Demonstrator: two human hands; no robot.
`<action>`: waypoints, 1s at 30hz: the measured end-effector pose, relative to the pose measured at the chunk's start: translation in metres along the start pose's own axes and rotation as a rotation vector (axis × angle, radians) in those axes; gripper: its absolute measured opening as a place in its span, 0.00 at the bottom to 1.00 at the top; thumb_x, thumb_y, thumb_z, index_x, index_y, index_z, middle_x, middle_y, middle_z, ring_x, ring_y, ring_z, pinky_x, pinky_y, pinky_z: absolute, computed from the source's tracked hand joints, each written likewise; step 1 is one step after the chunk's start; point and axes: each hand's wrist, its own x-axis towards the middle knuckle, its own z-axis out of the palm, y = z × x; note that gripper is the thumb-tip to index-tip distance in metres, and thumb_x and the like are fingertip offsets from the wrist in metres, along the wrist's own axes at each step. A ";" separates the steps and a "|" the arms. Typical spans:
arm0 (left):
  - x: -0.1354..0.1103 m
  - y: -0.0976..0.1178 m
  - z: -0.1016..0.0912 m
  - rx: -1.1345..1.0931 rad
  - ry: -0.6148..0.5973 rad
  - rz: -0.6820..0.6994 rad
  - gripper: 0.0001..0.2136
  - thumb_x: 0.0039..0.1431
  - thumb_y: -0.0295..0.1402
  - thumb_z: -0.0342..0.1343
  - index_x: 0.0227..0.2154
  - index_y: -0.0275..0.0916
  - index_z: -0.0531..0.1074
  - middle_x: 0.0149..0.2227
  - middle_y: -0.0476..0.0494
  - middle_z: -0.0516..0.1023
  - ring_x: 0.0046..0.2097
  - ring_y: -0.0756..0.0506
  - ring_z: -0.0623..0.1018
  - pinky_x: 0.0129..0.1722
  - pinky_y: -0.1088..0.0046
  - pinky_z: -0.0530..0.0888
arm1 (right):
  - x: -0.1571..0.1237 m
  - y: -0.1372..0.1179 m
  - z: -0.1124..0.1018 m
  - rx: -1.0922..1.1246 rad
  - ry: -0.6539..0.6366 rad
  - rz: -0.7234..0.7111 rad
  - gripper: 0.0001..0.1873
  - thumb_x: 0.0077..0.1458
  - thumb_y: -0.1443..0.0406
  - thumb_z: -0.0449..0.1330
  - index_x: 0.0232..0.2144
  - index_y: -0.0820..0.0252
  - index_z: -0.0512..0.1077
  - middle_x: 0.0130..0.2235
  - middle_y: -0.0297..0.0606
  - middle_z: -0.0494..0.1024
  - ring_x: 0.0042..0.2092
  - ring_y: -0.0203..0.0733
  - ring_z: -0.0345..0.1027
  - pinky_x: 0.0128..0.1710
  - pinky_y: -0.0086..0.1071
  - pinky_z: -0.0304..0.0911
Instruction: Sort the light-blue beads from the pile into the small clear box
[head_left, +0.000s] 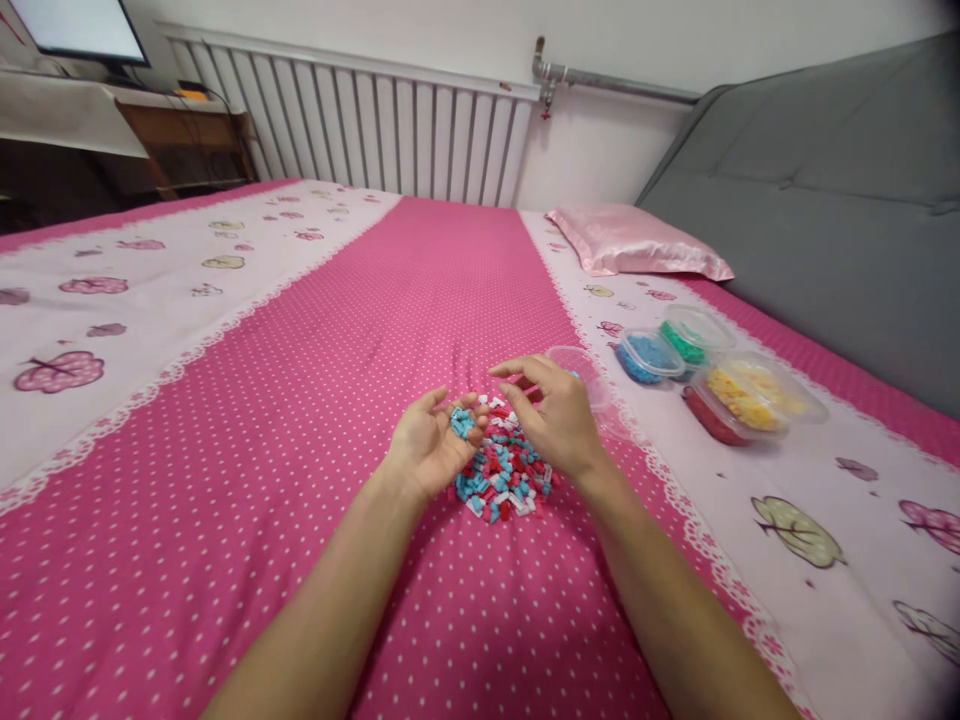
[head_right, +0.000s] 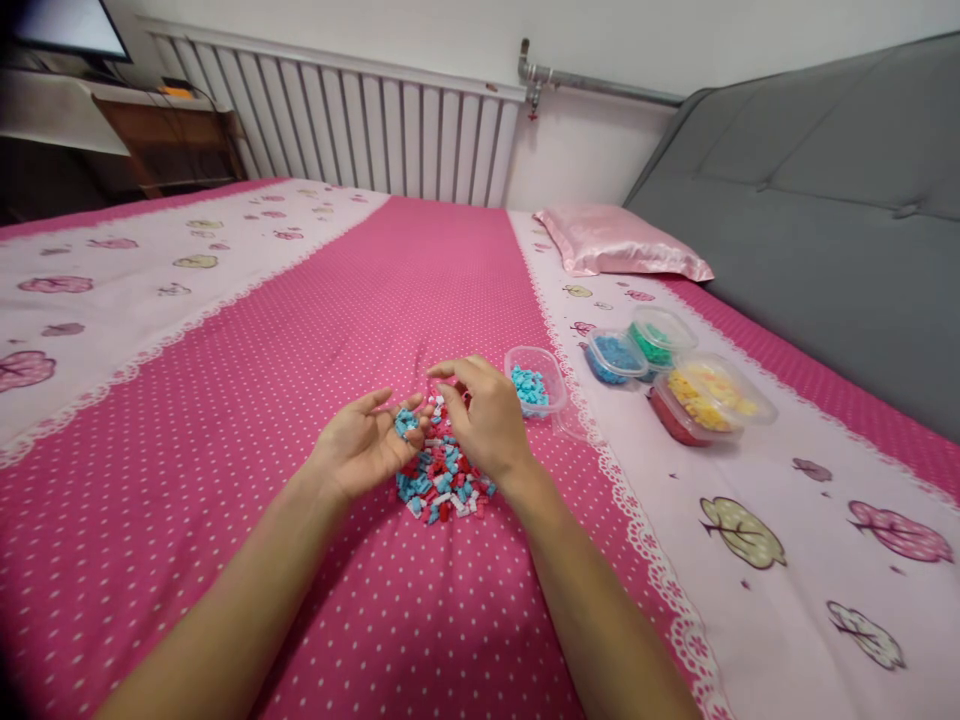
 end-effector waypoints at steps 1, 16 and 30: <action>0.000 0.001 0.000 0.010 0.028 0.031 0.13 0.63 0.31 0.37 0.30 0.31 0.65 0.24 0.40 0.69 0.24 0.50 0.70 0.22 0.78 0.71 | 0.000 0.003 0.001 -0.038 -0.040 0.033 0.09 0.54 0.71 0.55 0.36 0.60 0.74 0.36 0.37 0.77 0.35 0.35 0.69 0.37 0.31 0.65; 0.001 0.006 -0.002 0.019 0.117 0.139 0.12 0.61 0.31 0.38 0.28 0.33 0.63 0.24 0.42 0.67 0.22 0.51 0.67 0.19 0.79 0.67 | -0.006 0.017 0.008 -0.423 -0.646 0.296 0.14 0.47 0.73 0.60 0.37 0.55 0.77 0.37 0.35 0.80 0.39 0.40 0.73 0.35 0.27 0.60; 0.002 0.005 -0.003 0.019 0.120 0.143 0.11 0.60 0.31 0.38 0.28 0.32 0.63 0.24 0.42 0.67 0.22 0.51 0.67 0.19 0.79 0.67 | -0.007 0.014 0.011 -0.562 -0.627 0.229 0.14 0.48 0.71 0.55 0.36 0.53 0.75 0.36 0.36 0.79 0.40 0.43 0.71 0.31 0.29 0.54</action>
